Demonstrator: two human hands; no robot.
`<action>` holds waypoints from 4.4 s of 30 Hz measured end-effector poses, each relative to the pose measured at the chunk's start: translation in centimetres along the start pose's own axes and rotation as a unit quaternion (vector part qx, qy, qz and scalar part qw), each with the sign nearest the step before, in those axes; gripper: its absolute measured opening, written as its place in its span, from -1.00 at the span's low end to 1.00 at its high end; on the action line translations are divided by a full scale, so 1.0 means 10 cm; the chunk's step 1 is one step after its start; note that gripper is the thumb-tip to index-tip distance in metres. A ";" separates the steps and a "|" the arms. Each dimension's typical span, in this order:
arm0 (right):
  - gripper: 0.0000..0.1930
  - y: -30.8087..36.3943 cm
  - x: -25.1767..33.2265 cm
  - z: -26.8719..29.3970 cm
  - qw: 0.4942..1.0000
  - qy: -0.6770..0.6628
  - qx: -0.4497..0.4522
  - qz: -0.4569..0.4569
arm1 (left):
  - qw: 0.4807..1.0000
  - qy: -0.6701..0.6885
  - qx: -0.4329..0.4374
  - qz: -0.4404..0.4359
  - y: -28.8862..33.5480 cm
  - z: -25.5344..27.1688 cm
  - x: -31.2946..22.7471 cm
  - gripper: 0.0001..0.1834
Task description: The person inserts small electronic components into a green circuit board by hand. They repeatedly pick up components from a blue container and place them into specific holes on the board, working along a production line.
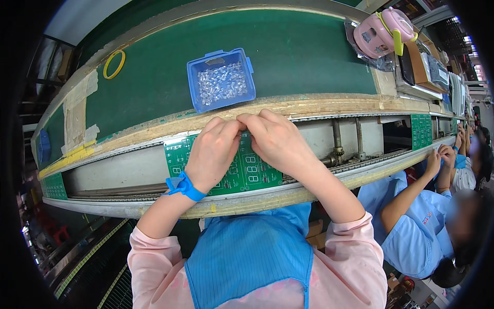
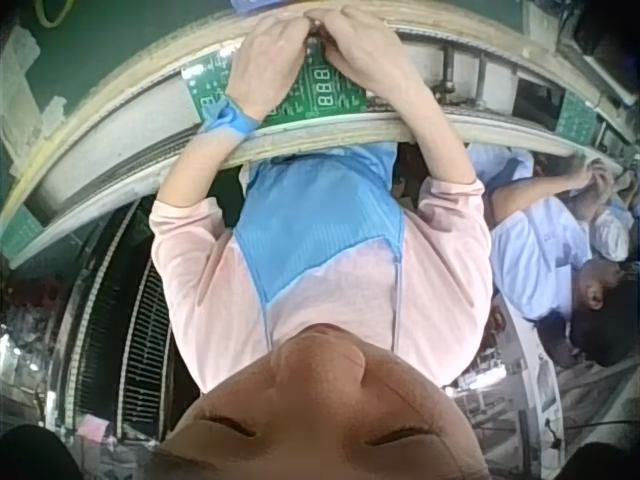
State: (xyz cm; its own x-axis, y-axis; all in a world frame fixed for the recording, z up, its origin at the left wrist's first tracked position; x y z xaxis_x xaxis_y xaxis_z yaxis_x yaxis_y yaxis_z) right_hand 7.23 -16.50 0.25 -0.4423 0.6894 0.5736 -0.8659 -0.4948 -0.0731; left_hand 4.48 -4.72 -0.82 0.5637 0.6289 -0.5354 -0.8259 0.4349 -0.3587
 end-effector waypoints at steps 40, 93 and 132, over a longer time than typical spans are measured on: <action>-0.75 0.19 0.30 0.46 0.966 -0.172 -0.182 0.060 | 0.715 0.642 -0.161 0.225 0.08 0.12 0.00 -0.84; -0.87 0.04 0.04 0.00 0.999 0.016 -0.045 0.022 | 0.971 -0.154 -0.175 -0.044 -0.33 0.69 0.26 -0.85; -0.87 -0.23 0.24 0.39 0.992 0.044 -0.116 0.038 | 0.955 0.223 -0.130 0.145 0.36 0.23 0.10 -0.82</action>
State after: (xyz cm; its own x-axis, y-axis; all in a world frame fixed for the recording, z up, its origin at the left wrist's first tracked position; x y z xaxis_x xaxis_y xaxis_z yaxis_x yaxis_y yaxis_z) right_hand 9.09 -15.71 4.99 -0.5186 0.7034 0.4860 -0.8549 -0.4200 -0.3044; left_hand 2.11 -1.04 -0.90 0.2992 0.3363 -0.8930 -0.9536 0.0719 -0.2924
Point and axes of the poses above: each hand's wrist, its own y-axis away from the middle knuckle, its own z-axis out of the back of the hand, x = y × z, the point moved 7 cm from there along -y, towards the middle knuckle, and after that the axes turned 15 degrees about -z, right-handed, at the moved point
